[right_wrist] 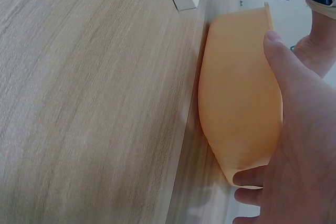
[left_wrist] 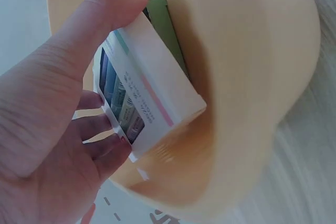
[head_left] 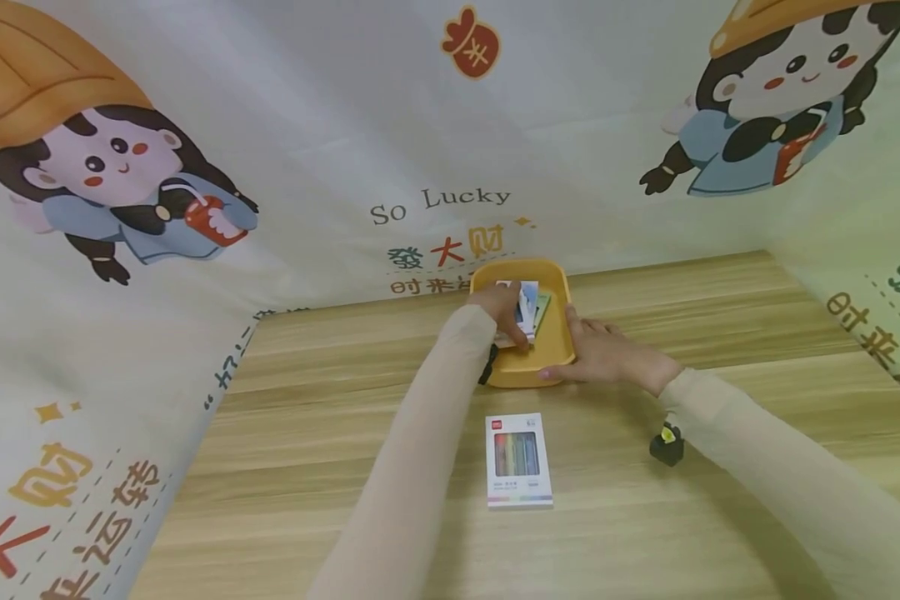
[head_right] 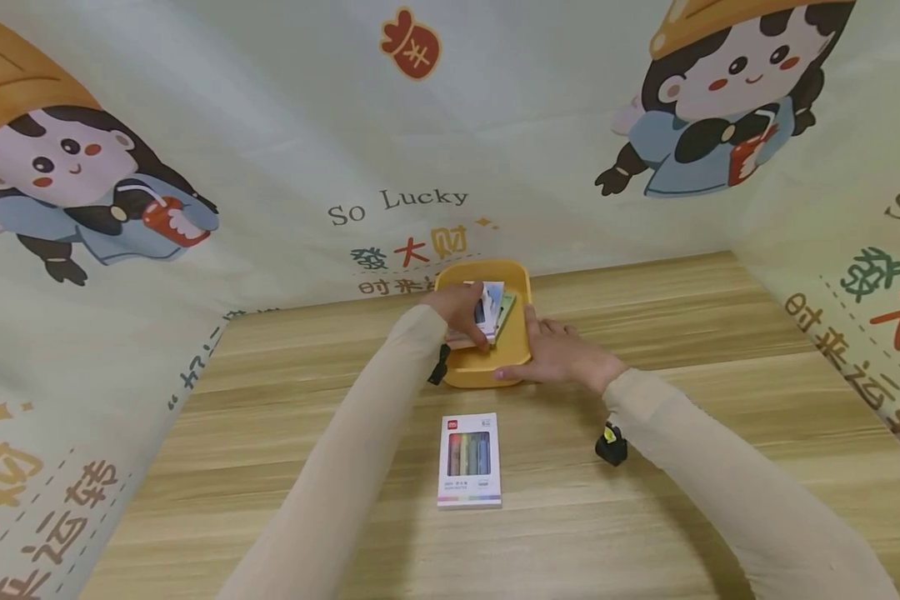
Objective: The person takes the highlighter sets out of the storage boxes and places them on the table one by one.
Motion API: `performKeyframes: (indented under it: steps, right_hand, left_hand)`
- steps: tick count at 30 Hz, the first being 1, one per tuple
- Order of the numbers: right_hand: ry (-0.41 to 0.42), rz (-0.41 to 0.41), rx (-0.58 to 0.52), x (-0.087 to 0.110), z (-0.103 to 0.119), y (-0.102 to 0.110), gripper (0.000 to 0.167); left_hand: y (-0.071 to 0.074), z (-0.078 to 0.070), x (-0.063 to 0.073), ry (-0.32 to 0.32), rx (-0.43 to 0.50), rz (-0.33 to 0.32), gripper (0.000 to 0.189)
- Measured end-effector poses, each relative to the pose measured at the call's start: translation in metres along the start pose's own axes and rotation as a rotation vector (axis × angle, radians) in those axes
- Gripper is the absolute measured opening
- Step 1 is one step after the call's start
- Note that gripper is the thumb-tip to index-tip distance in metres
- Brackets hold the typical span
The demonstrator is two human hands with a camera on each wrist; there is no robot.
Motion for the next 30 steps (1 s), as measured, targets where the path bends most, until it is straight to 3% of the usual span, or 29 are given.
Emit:
performKeyframes:
  steps: [11, 24, 30]
  right_hand:
    - [-0.003, -0.006, -0.027, 0.001, 0.0, 0.005, 0.124]
    - [-0.021, 0.023, -0.046, 0.001, 0.003, -0.001, 0.124]
    - [-0.02, 0.018, -0.055, 0.002, 0.004, 0.002, 0.124]
  left_hand:
    - [0.006, -0.001, 0.01, -0.008, 0.058, -0.004, 0.114]
    - [0.001, 0.003, 0.005, -0.01, 0.035, 0.015, 0.112]
    - [0.01, 0.0, 0.012, -0.029, 0.038, -0.006, 0.102]
Point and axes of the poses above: each hand's wrist, its own x-axis away from the middle knuckle, its own y-axis out of the back of the hand, z = x × y, the point moved 2 cm from there along -x, towards the middle knuckle, and after that the axes turned 2 degrees about -z, right-handed, at the moved point
